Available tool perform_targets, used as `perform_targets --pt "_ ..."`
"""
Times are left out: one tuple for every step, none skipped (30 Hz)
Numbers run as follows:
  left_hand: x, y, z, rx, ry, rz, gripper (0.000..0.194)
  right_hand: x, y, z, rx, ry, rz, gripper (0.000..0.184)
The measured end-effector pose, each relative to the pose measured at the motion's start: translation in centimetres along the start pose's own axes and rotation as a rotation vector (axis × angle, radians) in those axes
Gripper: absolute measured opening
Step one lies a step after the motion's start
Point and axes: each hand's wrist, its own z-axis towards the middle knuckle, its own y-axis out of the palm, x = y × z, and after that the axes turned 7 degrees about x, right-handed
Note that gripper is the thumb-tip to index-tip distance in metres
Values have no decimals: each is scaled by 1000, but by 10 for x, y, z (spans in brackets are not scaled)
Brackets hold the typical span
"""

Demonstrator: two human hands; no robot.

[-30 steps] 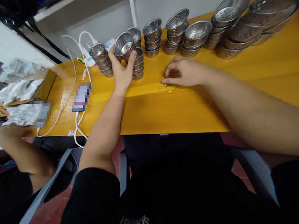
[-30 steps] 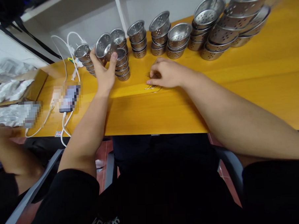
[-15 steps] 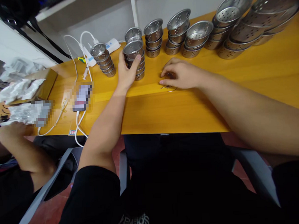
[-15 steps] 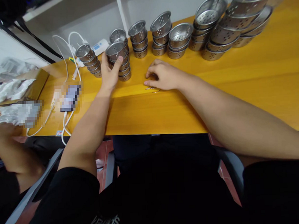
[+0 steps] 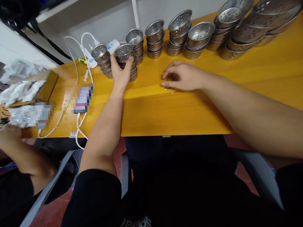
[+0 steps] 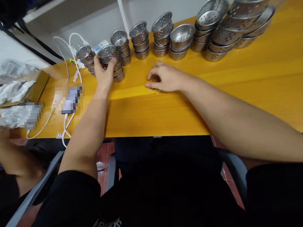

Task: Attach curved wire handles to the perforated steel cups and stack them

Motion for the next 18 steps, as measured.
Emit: perform_targets --pt "-1 0 -1 -4 3 -14 63 1 0 0 -2 -3 2 32" --pt "-2 1 -2 -2 6 -27 68 1 1 0 -2 -2 9 32" --pt "-3 2 -2 7 7 -30 76 2 1 0 -2 0 18 30" --pt "-3 3 -3 18 5 -28 87 2 2 0 0 4 26 29" --pt "-4 3 -4 32 3 -28 101 2 2 -1 2 7 32 29" --pt "-4 4 -4 42 4 -29 113 1 3 -1 4 8 35 29" --pt "-3 4 -4 47 10 -28 121 1 3 0 6 8 35 31" --pt "-2 3 -4 42 19 -24 125 1 3 0 7 8 32 32" --pt "-1 3 -4 31 29 -10 124 1 3 0 8 11 29 33" --pt "1 2 -3 13 33 21 119 0 2 0 8 14 28 34" --pt "2 1 -2 -8 29 71 112 0 2 0 7 18 32 35" --pt "3 0 -1 -32 21 116 103 0 2 -1 7 24 40 35" --pt "3 -1 0 -43 9 143 95 0 1 -1 7 33 54 36" --pt "3 -1 0 -46 -8 151 89 0 1 -1 5 42 69 37" --pt "2 -1 1 -48 -27 144 87 0 1 -1 5 49 81 38" --pt "0 -2 2 -50 -44 127 88 1 1 -1 6 53 90 39" --pt "-2 -2 2 -53 -54 110 92 1 1 -1 5 52 96 40" --pt "-4 -4 3 -76 -53 104 95 2 1 -1 4 49 98 40"
